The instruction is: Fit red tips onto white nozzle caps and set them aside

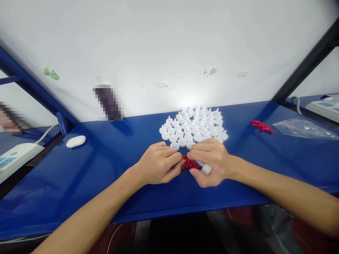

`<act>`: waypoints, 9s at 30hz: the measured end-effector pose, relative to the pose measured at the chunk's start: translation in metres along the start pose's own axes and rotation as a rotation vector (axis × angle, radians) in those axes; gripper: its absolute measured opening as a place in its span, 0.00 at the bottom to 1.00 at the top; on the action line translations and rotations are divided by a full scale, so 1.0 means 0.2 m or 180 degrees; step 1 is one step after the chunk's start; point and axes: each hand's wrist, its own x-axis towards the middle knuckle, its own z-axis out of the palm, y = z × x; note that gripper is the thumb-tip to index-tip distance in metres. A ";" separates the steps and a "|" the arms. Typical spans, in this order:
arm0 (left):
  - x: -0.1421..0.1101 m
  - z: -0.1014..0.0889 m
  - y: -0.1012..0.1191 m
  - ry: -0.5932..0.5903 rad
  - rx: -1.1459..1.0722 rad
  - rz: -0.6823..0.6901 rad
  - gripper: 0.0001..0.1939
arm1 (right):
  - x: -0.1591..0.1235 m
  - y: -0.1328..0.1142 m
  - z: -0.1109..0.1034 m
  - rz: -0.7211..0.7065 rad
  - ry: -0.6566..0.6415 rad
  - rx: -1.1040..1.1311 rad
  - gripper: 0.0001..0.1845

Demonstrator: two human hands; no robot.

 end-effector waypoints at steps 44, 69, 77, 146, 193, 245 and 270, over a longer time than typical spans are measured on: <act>-0.01 -0.02 0.01 -0.0409 -0.1546 -0.0678 0.12 | -0.01 0.04 0.02 0.0659 -0.1024 0.0093 0.19; 0.00 -0.06 -0.03 -0.0555 -0.0861 -0.1017 0.15 | -0.03 0.09 -0.01 0.0560 -0.0502 0.0539 0.16; 0.01 -0.05 -0.02 -0.0226 -0.1088 -0.1027 0.16 | -0.03 0.08 -0.01 0.1043 -0.0709 0.1030 0.15; -0.10 -0.11 -0.25 -0.1436 -0.1249 -0.1285 0.09 | 0.00 0.09 0.02 0.1135 0.0297 0.0038 0.10; -0.02 0.00 -0.01 0.1032 -0.0499 -0.0451 0.08 | -0.02 0.06 0.02 0.0620 -0.0127 0.0870 0.07; 0.00 0.01 0.01 -0.0093 -0.0811 -0.0738 0.14 | -0.02 0.07 0.02 0.0350 -0.0943 -0.0251 0.09; 0.00 0.03 0.00 0.0103 -0.0435 -0.0588 0.12 | 0.02 0.03 -0.03 0.0912 -0.1402 -0.0119 0.04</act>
